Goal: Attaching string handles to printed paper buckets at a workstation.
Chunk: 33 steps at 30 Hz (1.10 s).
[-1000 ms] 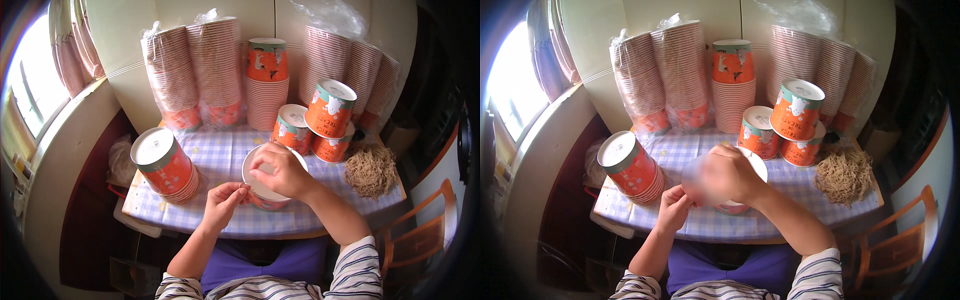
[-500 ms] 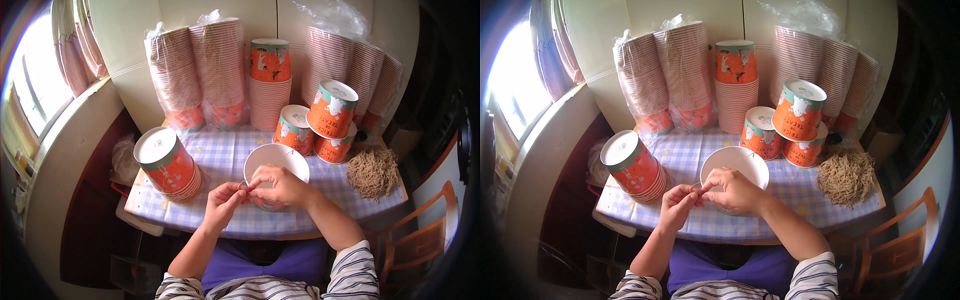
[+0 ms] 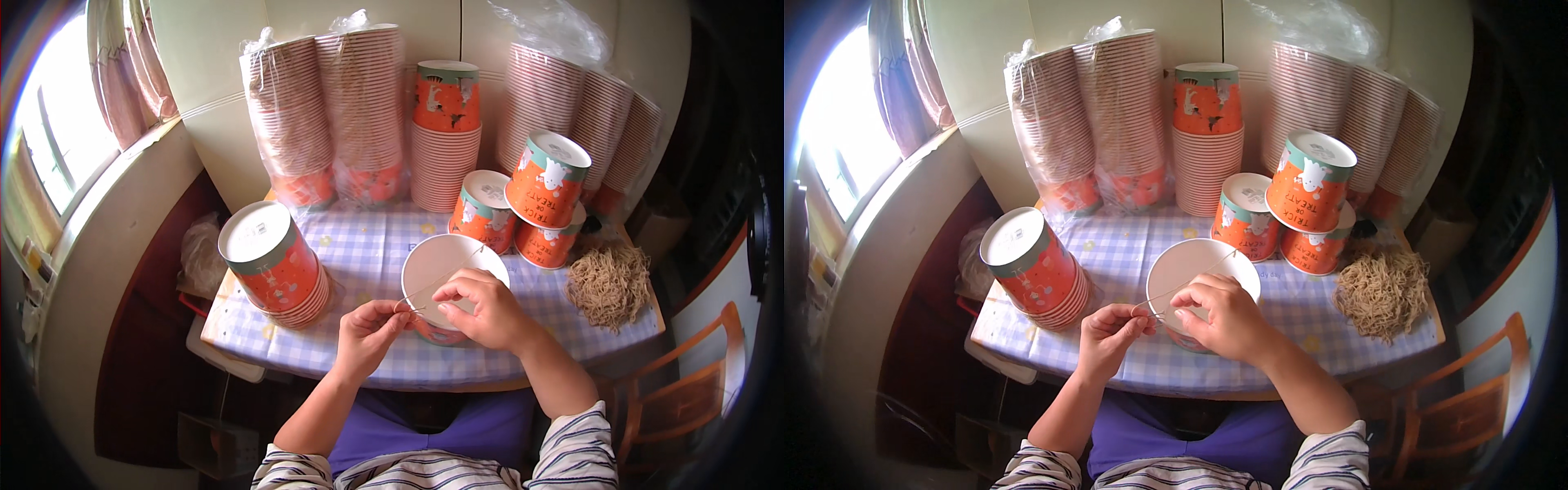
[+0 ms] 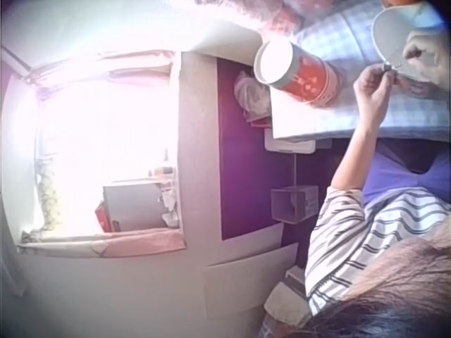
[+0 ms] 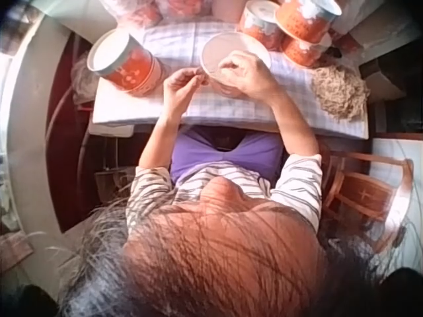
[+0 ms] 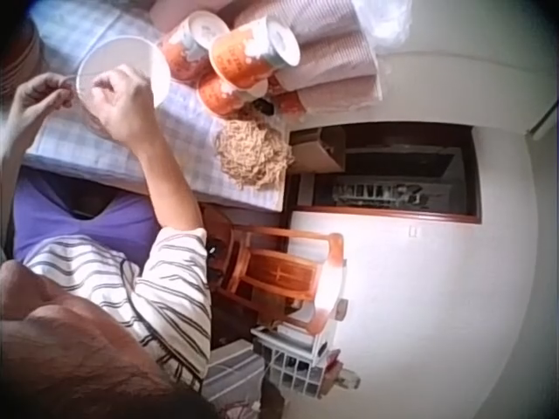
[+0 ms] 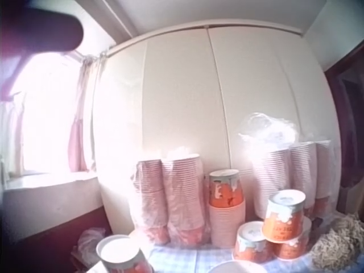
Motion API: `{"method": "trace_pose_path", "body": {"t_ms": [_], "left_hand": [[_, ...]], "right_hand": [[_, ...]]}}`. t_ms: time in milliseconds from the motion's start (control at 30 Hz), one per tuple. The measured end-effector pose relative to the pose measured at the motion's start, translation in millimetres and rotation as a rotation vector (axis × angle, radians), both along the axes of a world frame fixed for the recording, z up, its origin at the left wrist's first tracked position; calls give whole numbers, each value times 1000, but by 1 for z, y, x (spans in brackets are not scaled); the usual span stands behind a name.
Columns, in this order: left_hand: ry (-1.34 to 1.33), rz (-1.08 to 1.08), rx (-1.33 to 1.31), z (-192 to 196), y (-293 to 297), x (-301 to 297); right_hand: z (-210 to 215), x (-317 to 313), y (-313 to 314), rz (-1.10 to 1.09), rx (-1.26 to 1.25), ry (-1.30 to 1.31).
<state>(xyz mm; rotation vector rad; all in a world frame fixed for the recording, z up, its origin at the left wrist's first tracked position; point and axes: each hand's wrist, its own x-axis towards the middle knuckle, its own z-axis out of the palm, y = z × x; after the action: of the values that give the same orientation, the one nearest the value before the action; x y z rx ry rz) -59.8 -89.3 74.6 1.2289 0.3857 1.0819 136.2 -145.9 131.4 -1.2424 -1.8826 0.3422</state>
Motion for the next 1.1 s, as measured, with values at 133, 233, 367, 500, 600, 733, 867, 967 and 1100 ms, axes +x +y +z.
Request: {"method": "trace_pose_path", "body": {"t_ms": [133,233,367,500,600,733,867,967,1100], "left_hand": [[8,8,-8,-1,0,-2],[7,10,8,-2,0,-1],[9,4,16,0,-1,0],[-9,-21,-9,2,-2,0],[-7,-51,16,0,-1,-2],[-3,-56,8,0,-2,-3],[86,56,105,-4,-8,-5],[203,209,244,-7,-16,-5],[299,361,356,-11,-28,-2]], "right_hand": [[8,-12,-7,-87,287,-292],[-3,-18,-3,-119,408,-401],[-11,-21,3,-143,527,-502],[-14,-21,5,-151,619,-600],[-15,-22,4,-176,626,-640],[-10,-23,-2,-197,637,-651],[-6,-33,-20,-222,512,-590],[-14,-44,-33,-230,443,-534],[-35,-54,-42,-272,384,-348]]}}
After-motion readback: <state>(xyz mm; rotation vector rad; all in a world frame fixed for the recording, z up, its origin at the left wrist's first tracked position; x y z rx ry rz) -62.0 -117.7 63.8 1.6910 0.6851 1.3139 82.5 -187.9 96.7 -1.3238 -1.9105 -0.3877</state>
